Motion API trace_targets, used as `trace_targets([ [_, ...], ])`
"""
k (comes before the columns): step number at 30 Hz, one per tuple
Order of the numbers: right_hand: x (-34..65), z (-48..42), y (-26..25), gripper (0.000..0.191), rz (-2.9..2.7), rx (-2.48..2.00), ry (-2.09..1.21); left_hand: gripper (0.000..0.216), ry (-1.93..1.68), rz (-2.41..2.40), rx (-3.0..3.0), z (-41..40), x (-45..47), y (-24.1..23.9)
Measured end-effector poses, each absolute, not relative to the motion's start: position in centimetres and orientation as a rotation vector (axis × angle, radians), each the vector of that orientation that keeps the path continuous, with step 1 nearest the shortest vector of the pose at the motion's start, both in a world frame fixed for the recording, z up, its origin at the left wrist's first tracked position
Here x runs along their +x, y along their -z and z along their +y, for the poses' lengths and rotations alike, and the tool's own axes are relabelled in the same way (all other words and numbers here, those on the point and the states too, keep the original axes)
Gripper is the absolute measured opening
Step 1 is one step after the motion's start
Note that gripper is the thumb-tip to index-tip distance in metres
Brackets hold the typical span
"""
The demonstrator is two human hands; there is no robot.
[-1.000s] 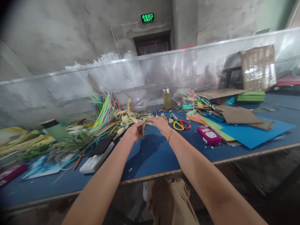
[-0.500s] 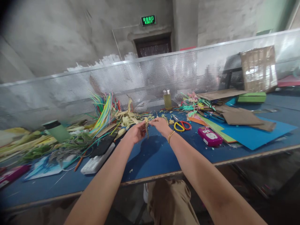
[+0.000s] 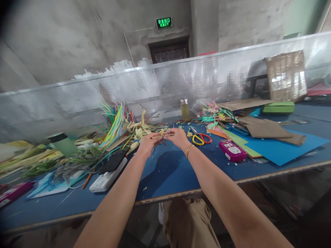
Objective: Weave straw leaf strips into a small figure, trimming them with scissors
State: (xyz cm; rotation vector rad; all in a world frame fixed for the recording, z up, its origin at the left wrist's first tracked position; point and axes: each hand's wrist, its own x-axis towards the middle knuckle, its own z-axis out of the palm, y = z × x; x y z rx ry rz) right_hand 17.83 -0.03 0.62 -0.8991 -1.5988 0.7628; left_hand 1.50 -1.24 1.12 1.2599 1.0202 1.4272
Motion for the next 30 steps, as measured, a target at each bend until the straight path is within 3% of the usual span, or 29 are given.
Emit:
trace_targets([
  [8,18.1,0.1,-0.7,0.004,-1.723,-0.878,-0.264,0.028,-1.513,1.068,1.563,-1.3,1.4,-1.8],
  [13,18.0,-0.6,-1.1,0.006,-1.752,-0.908,-0.180,0.026,-1.525,1.090,1.613,-1.0,1.3,-1.6],
  [18,18.0,-1.5,-1.7,0.025,-1.787,-1.012,-0.080,0.024,-1.532,1.117,1.654,-0.8,1.0,-1.5],
  [30,18.1,-1.5,-1.8,0.016,-1.830,-1.121,-0.055,0.027,-1.523,1.136,1.687,-0.6,0.9,-1.4],
])
